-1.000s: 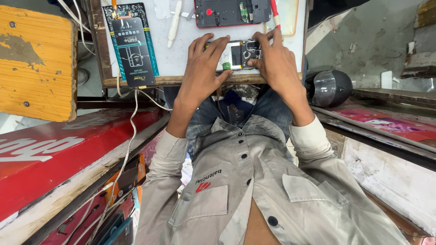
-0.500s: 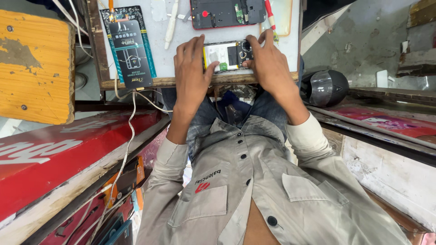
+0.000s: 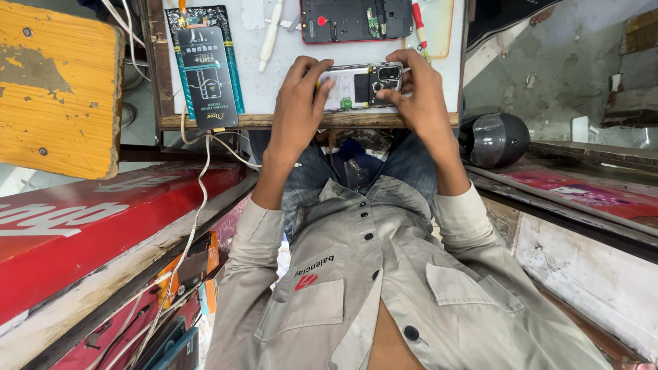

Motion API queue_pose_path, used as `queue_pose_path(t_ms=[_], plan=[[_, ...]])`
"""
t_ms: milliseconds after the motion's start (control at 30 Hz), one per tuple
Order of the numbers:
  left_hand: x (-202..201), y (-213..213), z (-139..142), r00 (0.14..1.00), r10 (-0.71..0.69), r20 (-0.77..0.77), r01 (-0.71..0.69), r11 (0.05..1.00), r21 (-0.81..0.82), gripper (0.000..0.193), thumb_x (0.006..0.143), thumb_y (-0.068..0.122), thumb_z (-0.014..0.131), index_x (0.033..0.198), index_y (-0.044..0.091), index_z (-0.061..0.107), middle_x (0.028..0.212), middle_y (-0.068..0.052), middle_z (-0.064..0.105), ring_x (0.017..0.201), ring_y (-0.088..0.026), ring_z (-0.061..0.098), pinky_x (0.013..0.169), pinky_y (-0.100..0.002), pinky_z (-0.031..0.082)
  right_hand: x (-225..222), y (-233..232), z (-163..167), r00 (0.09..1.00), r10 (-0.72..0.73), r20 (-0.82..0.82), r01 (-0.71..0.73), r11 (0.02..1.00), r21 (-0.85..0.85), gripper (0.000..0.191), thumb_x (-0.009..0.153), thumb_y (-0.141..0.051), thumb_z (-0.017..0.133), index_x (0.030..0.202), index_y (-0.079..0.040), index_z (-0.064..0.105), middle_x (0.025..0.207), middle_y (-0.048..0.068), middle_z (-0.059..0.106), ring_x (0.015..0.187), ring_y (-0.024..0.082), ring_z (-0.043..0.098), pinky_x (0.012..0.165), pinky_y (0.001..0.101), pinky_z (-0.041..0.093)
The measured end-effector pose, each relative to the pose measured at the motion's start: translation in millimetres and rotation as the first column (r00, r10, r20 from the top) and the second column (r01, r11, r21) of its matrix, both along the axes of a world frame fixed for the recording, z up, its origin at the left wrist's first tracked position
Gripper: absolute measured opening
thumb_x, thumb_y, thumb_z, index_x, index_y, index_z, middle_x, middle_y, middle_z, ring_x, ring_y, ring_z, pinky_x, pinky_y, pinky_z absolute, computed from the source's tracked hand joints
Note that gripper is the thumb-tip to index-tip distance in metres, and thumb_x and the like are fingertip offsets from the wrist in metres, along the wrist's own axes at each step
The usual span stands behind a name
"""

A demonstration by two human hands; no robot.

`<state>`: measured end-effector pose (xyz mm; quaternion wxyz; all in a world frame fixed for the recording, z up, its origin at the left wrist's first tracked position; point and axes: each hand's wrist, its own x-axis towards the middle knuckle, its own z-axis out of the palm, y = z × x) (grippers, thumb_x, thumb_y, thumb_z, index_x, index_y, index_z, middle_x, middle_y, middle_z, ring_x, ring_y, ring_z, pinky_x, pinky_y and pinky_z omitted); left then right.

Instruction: The person disassembles a smartphone, removes the battery, and connects a charging cable to the motherboard. They then reattach the screen and battery, and place the phone on the table.

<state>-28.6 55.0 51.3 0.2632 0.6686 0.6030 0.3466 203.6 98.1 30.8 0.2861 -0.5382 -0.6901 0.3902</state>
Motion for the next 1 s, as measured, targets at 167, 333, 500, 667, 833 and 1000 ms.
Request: queue_pose_path(t_ms=[167,333,500,667,833,1000], plan=[[2.0,11.5,-6.1,0.986,0.098,-0.137,-0.062,0.967,0.246,0.018,0.093,0.002,0.071,0.11,0.004,0.077,0.103,-0.01,0.066,0.1,-0.028,0.061,0.086,-0.041,0.051,-1.6,-7.0,1.0,0.997,0.002,-0.075,0.014,0.979,0.205,0.047,0.083,0.001,0.086,0.125,-0.002,0.065,0.119,0.012,0.067,0.101,0.022,0.07,0.079,0.032,0.061],[5.7,12.2,-2.7,0.985,0.111,-0.13,-0.063,0.942,0.329,0.014,0.091,0.002,0.073,0.104,0.003,0.078,0.098,-0.008,0.066,0.096,-0.027,0.061,0.083,-0.04,0.051,-2.1,-13.0,10.4,1.0,-0.03,0.005,0.027,0.958,0.284,0.044,0.081,0.002,0.087,0.119,0.001,0.064,0.117,0.014,0.068,0.1,0.026,0.066,0.084,0.0361,0.057],[-3.9,1.0,6.6,0.972,0.002,0.234,-0.01,0.999,0.031,0.013,0.096,0.002,0.072,0.108,0.002,0.077,0.098,-0.007,0.069,0.083,-0.015,0.062,0.073,-0.031,0.05,7.5,-15.2,9.1,0.982,-0.068,-0.177,0.079,0.995,0.056,0.034,0.085,0.004,0.085,0.113,-0.002,0.067,0.1,0.009,0.075,0.095,0.014,0.071,0.088,0.0281,0.057],[-26.3,5.0,7.7,0.892,-0.152,0.426,0.142,0.988,0.057,0.021,0.095,0.004,0.076,0.117,0.004,0.075,0.113,-0.006,0.07,0.099,-0.016,0.064,0.086,-0.029,0.052,24.8,-9.1,-1.5,0.835,-0.014,-0.551,0.004,1.0,-0.02,0.024,0.09,0.014,0.079,0.108,0.003,0.069,0.106,0.01,0.07,0.099,0.015,0.066,0.092,0.0279,0.056],[-29.6,57.8,-5.8,0.984,0.05,0.173,-0.083,0.979,0.186,0.033,0.099,0.007,0.081,0.131,0.012,0.073,0.132,-0.005,0.069,0.125,-0.023,0.063,0.097,-0.034,0.054,25.6,0.5,-14.6,0.75,-0.061,-0.659,0.206,0.968,0.145,0.024,0.089,0.021,0.076,0.104,0.005,0.067,0.11,0.012,0.068,0.11,0.02,0.068,0.104,0.0321,0.056],[-22.5,95.8,-6.8,0.967,-0.107,-0.23,0.17,0.946,0.275,0.085,0.072,0.013,0.095,0.147,0.012,0.055,0.148,-0.01,0.057,0.14,-0.033,0.041,0.115,-0.046,0.037,24.0,-2.5,-24.0,0.713,-0.109,-0.693,0.323,0.928,0.187,0.024,0.09,0.022,0.074,0.103,0.005,0.063,0.11,0.011,0.065,0.112,0.021,0.069,0.108,0.033,0.055]])
